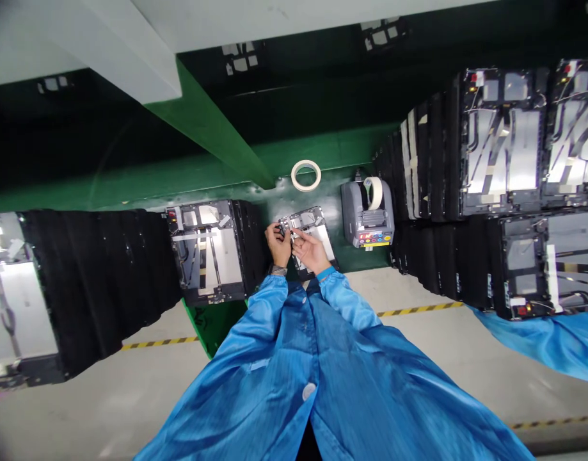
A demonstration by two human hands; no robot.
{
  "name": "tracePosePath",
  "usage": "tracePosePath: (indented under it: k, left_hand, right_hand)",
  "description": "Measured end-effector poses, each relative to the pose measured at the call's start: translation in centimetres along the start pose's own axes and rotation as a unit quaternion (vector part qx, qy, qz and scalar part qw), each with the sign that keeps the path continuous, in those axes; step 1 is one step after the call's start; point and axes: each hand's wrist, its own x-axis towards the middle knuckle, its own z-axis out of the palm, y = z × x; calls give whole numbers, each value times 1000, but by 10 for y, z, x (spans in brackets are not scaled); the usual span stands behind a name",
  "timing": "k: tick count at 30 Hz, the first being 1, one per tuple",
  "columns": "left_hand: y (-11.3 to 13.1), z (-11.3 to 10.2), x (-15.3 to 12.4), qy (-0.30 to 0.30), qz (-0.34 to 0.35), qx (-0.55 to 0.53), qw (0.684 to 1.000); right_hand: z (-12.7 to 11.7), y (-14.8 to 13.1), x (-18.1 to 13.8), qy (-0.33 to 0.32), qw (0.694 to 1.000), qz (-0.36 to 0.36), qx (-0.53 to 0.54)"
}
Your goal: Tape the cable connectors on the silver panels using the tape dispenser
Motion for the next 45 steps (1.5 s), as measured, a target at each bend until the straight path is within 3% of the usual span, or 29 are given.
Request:
tracePosePath:
  k: [20,23,25,27,28,30,33,34,36,38,40,42,45]
  left_hand:
    - [-2,-7,8,-77,80,32,993]
    - [-6,-7,8,-75,104,35,991]
    - [-9,-7,9,-77,112,32,990]
    - [-11,-6,10,-79,118,25,990]
    - [-12,-6,10,-78,121,22,989]
    - [-13,-5,11,-72,127,18,989]
    - [-15,-4,11,-64,130,18,989]
    - [-15,-4,12,-64,129,18,989]
    - [-15,-4,12,-68,126,19,989]
    - [-15,-5,12,-74,122,19,990]
    - [-13,-5,12,-72,115,15,991]
    - [-11,-4,11,-66,106,10,992]
    - [-8,-2,11,-60,91,7,994]
  right_hand:
    - [2,-1,6,17,999,1,32]
    - [0,1,0,47,999,-1,-26]
    - [0,5,-6,93,986,-40,-134]
    - [2,7,-10,137,932,-139,-304]
    - [4,6,-12,144,880,-196,-408]
    - [8,0,-11,119,731,-265,-618]
    - [14,-12,-6,52,494,-216,-840]
    - [15,-16,-4,37,435,-189,-879]
    - [15,-21,0,17,357,-156,-921]
    - [13,-25,3,7,323,-152,-934]
    - [11,-28,5,-3,321,-159,-934]
    - [6,-31,3,-14,337,-176,-925]
    - [-9,-34,-11,28,397,-238,-886]
